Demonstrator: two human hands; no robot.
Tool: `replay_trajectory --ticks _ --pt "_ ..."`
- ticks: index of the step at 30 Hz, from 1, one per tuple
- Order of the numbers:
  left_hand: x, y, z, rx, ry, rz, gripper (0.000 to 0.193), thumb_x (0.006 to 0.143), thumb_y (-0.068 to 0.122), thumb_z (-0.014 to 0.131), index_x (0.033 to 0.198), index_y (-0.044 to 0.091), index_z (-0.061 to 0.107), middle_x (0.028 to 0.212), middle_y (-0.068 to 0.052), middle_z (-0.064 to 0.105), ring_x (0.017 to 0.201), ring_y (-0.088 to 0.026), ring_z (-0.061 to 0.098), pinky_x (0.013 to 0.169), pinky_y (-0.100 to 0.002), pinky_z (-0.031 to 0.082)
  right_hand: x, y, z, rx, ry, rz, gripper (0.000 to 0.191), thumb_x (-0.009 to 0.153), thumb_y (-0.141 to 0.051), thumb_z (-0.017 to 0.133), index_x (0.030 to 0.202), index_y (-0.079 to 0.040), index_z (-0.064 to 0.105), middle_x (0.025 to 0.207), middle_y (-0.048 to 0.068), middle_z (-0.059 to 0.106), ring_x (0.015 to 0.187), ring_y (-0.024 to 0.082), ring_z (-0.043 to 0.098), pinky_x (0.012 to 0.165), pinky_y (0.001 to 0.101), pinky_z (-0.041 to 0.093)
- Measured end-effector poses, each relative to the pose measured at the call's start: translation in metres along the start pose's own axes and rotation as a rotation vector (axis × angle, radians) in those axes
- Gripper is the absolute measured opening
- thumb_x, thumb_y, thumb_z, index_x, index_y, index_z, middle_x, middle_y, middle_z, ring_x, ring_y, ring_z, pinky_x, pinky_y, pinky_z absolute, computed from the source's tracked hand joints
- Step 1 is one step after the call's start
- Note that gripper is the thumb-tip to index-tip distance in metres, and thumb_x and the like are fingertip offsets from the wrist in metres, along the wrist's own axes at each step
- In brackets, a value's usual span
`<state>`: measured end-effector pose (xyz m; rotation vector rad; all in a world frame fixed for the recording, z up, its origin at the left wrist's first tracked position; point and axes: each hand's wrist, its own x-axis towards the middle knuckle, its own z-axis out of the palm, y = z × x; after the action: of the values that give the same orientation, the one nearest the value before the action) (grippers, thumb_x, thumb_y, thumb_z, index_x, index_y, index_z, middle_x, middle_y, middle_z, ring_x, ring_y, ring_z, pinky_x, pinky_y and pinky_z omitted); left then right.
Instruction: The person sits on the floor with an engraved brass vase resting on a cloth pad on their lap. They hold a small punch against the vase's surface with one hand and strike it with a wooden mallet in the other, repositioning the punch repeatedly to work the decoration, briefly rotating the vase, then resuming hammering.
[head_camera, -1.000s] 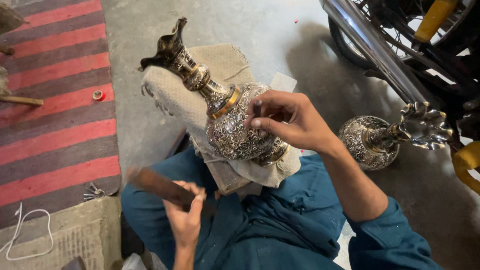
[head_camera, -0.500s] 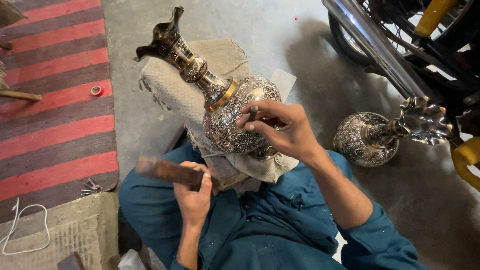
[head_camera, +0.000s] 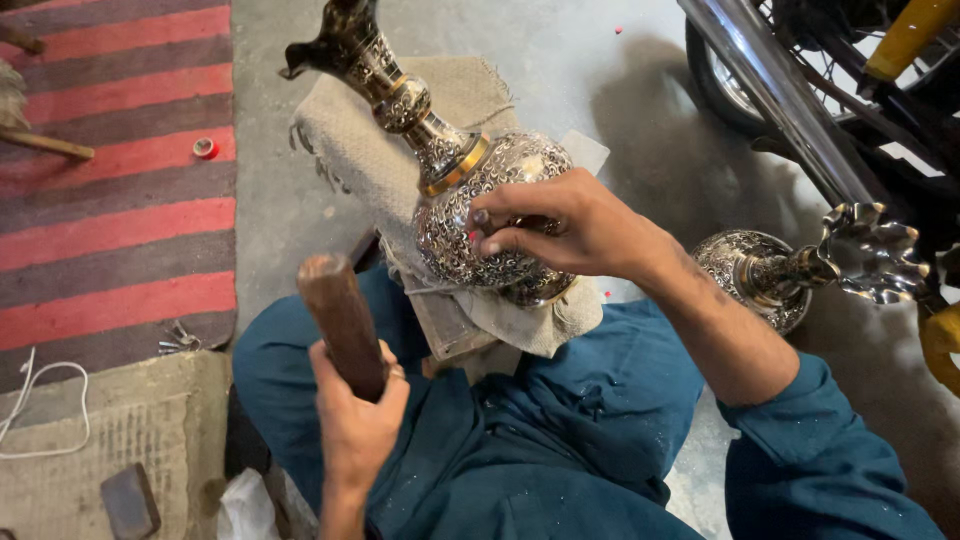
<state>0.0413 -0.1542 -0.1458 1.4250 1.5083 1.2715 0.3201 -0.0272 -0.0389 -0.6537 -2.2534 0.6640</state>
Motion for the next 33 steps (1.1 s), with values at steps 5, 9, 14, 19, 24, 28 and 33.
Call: replay_trajectory --ticks 5,9,14,19,24,28,33 --pt "0.020 0.031 -0.017 0.376 0.070 0.201 0.060 0.083 0.002 0.073 0.136 0.006 0.045 0.111 -0.021 0.070 0.100 -0.035 0.072 0.083 -0.043 0.056 0.001 0.006 -0.001 -0.009 -0.043 -0.041 0.032 0.096 -0.011 0.075 0.126 -0.004 0.069 0.104 0.007 0.079 0.097 0.018 0.079 0.083 0.0309 0.065" --pt "0.038 0.058 -0.022 0.388 0.084 0.332 0.067 0.083 0.001 0.072 0.143 0.008 0.043 0.117 -0.022 0.068 0.107 -0.041 0.071 0.087 -0.048 0.056 0.001 0.008 -0.002 0.009 -0.040 -0.018 0.032 0.096 -0.011 0.075 0.126 -0.004 0.069 0.103 0.007 0.079 0.098 0.018 0.080 0.083 0.0307 0.065" --pt "0.054 0.086 -0.029 0.572 0.031 0.582 0.077 0.080 -0.003 0.072 0.150 0.014 0.044 0.124 -0.021 0.062 0.115 -0.043 0.065 0.097 -0.050 0.053 0.001 0.012 -0.002 0.017 -0.062 -0.036 0.027 0.096 -0.010 0.076 0.123 -0.006 0.072 0.101 0.006 0.080 0.095 0.017 0.080 0.082 0.0309 0.065" --pt "0.061 0.098 -0.033 0.622 -0.026 0.653 0.087 0.070 -0.001 0.075 0.149 0.014 0.044 0.115 -0.018 0.064 0.102 -0.041 0.065 0.086 -0.049 0.052 0.001 0.018 0.001 0.011 -0.042 -0.039 0.029 0.096 -0.012 0.076 0.124 -0.007 0.070 0.101 0.006 0.080 0.092 0.017 0.079 0.080 0.0306 0.065" --pt "0.060 0.097 -0.034 0.674 -0.003 0.570 0.082 0.077 -0.002 0.075 0.152 0.018 0.049 0.108 -0.015 0.061 0.099 -0.038 0.064 0.088 -0.049 0.052 0.001 0.017 0.001 -0.013 -0.012 -0.060 0.031 0.096 -0.015 0.075 0.125 -0.004 0.070 0.102 0.008 0.079 0.093 0.017 0.078 0.079 0.0304 0.065" --pt "0.061 0.092 -0.038 0.915 0.005 0.475 0.079 0.082 -0.001 0.077 0.154 0.021 0.052 0.102 -0.015 0.062 0.097 -0.039 0.066 0.089 -0.051 0.052 -0.002 0.015 0.005 0.085 0.016 0.013 0.024 0.098 -0.014 0.074 0.120 -0.007 0.071 0.099 0.005 0.079 0.092 0.014 0.080 0.079 0.0281 0.066" --pt "0.058 0.085 -0.039 0.413 -0.073 0.334 0.072 0.081 0.001 0.069 0.147 0.014 0.043 0.117 -0.020 0.068 0.103 -0.040 0.071 0.085 -0.046 0.056 -0.017 0.005 0.019 0.358 0.301 0.199 0.024 0.103 -0.005 0.069 0.127 0.000 0.064 0.104 0.009 0.078 0.095 0.014 0.078 0.082 0.0264 0.067"
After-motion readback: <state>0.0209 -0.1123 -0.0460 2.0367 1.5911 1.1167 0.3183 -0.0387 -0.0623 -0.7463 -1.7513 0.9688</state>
